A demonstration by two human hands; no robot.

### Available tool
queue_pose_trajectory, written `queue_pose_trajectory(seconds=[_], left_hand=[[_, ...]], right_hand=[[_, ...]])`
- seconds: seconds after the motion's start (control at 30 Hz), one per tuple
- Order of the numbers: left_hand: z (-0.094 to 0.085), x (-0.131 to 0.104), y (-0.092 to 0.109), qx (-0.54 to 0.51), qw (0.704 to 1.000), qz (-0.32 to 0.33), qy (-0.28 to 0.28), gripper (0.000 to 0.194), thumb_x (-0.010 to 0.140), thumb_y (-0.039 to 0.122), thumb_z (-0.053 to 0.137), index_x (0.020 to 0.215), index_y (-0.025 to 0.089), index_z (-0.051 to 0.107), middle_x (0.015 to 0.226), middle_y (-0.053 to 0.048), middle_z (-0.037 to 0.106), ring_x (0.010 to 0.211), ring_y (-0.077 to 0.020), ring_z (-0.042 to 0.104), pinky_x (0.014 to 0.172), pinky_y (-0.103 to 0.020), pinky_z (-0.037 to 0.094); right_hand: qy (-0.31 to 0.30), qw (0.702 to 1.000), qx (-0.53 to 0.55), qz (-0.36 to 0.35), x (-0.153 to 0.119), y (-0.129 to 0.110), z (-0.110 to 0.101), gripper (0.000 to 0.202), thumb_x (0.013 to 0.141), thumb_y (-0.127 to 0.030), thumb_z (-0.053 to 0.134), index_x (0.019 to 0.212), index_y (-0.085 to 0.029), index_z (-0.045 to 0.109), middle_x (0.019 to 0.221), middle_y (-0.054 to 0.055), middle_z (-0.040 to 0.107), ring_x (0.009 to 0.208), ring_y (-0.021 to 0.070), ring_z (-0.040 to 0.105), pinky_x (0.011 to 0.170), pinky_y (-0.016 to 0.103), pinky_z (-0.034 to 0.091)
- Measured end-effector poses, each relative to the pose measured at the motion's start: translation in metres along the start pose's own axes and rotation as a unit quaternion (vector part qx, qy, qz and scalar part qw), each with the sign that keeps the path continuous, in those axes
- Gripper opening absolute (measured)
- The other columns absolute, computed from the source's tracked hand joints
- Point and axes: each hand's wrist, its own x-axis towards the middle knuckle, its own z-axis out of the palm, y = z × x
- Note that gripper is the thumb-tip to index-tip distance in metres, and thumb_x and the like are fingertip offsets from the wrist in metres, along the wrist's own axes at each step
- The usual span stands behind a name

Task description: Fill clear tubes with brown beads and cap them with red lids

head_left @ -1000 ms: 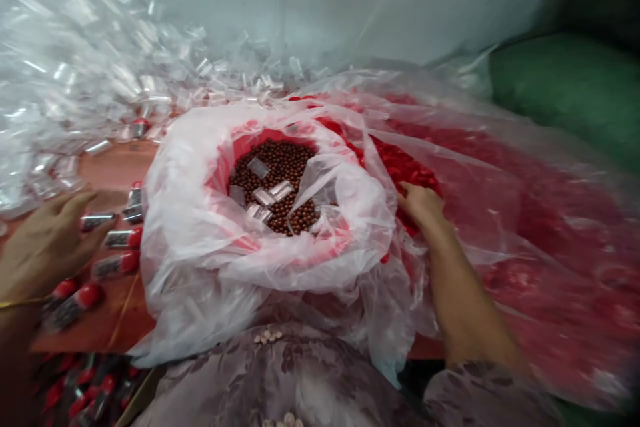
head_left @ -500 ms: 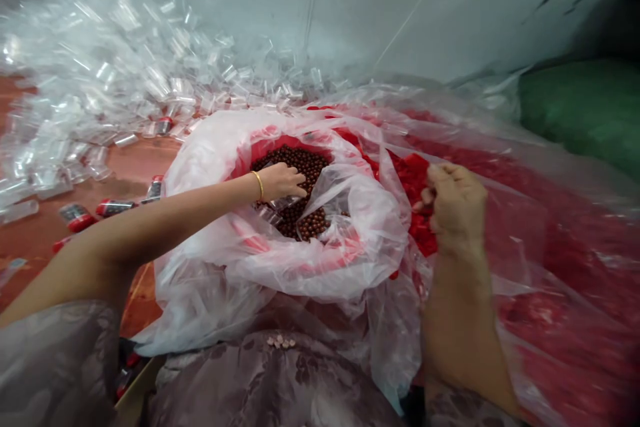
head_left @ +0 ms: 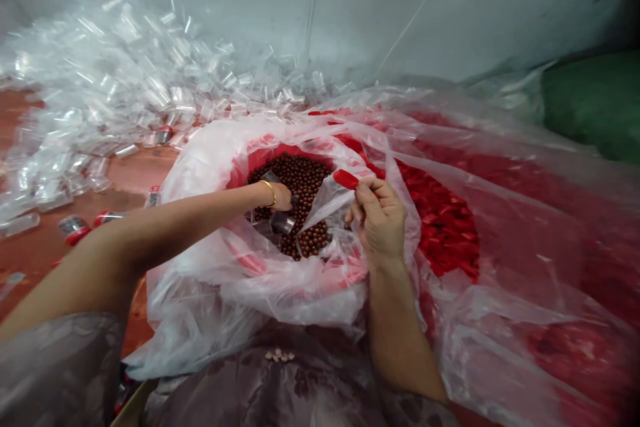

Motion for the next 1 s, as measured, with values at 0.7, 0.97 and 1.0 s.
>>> queue_pose_trajectory(seconds=[0.7,0.97,1.0], left_hand=[[0.006,-0.063,0.017,-0.616,0.738,0.228,0.153,0.039,0.068,0.023,0.071,0.102,0.012,0.055,0.096,-0.005,0.063,0.081,-0.0113,0.058,0.080,-0.027,0.047],[0.013,-0.071,0.016,-0.543,0.779,0.278,0.144,0.034,0.072,0.032,0.068,0.096,0.012,0.054,0.082,0.000,0.057,0.074,-0.0101,0.053,0.071,-0.024,0.046],[0.012,-0.072,0.015,-0.523,0.792,0.284,0.138,0.035,0.073,0.033,0.066,0.098,0.013,0.053,0.081,0.001,0.056,0.072,-0.0099,0.053,0.069,-0.024,0.046]], right_hand=[[-0.058,0.998,-0.002,0.032,0.003,0.003,-0.003,0.024,0.071,-0.041,0.062,0.085,-0.021,0.057,0.068,-0.005,0.055,0.041,0.0049,0.043,0.037,0.018,0.039],[-0.154,0.948,-0.262,-0.090,-0.010,-0.003,0.006,0.037,0.083,-0.035,0.051,0.115,-0.022,0.063,0.080,0.000,0.063,0.059,0.0108,0.050,0.054,0.024,0.043],[-0.169,0.938,-0.286,-0.095,-0.009,-0.005,0.007,0.036,0.083,-0.033,0.049,0.114,-0.021,0.064,0.079,0.000,0.064,0.062,0.0120,0.052,0.056,0.025,0.043]])
